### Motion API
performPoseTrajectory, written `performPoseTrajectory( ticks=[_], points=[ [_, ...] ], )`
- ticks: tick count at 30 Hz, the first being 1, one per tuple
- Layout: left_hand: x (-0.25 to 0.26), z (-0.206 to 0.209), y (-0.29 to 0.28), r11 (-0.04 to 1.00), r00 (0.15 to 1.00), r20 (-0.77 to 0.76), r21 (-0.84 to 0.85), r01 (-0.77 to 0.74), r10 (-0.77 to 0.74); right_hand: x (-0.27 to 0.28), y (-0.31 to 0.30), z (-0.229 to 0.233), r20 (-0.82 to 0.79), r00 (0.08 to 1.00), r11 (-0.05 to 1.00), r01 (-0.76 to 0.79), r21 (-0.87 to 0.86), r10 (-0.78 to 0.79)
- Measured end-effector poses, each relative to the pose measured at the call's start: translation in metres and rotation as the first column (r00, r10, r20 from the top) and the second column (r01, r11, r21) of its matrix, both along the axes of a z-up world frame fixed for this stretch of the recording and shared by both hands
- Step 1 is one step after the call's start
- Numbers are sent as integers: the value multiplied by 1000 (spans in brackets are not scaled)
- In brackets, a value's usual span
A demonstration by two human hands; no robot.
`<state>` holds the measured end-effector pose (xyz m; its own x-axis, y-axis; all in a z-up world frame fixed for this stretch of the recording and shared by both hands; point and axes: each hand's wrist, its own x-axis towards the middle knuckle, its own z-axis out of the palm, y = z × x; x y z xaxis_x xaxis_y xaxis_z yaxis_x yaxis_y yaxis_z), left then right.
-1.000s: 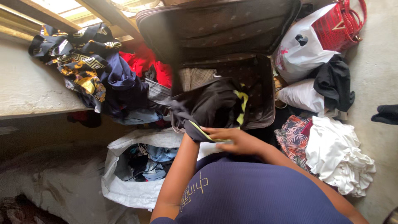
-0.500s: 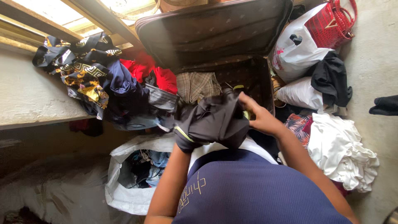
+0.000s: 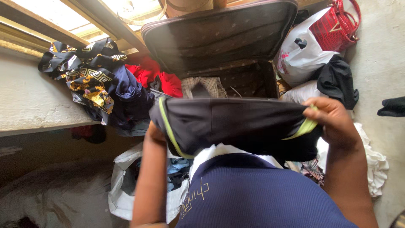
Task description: The person folds various garments, including a pair of dark shorts, a black top, a patterned cloth, a red item, and a white cloth, by hand. Each item is folded and placed into an open suitcase positioned on the floor. The person handles the items one at a time, ensuring they fit neatly into the luggage.
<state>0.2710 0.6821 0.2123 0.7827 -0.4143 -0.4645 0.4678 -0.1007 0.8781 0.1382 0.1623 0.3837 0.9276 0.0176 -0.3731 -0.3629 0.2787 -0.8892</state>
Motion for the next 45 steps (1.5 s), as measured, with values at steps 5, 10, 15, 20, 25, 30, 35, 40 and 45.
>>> performPoseTrajectory(
  ticks=[5, 10, 15, 20, 25, 30, 35, 40, 45],
  points=[
    [-79, -66, -80, 985, 883, -435, 81, -155, 175, 34, 25, -62, 150, 958, 894, 284, -347, -246],
    [-123, -67, -101, 861, 788, -614, -376, -343, 46, 20, 79, -104, 193, 863, 419, -24, -908, 468],
    [-120, -60, -106, 883, 738, -663, -265, -386, 124, -2, 152, -108, -74, 828, 746, -537, -393, 556],
    [-117, -43, -94, 909, 755, -644, -231, -346, 123, 2, 146, -120, -218, 803, 787, -591, -176, 554],
    [-124, -31, -90, 862, 722, -651, -203, -464, 235, -5, 139, -127, -161, 883, 895, -446, 9, 441],
    [-146, -86, -81, 816, 678, -669, -184, -548, 305, -10, 140, -136, -253, 882, 912, -410, 5, 398],
    [-164, -71, -87, 848, 935, 149, 394, -354, 321, -12, 142, -137, -449, 829, 942, -267, 205, 333],
    [-175, 18, -130, 982, 996, 82, 188, -33, 17, -9, 148, -126, -468, 827, 891, -84, 446, 312],
    [-169, 30, -146, 966, 938, -295, -123, -229, 184, -1, 147, -114, -465, 782, 858, -166, 486, 415]
  ],
)
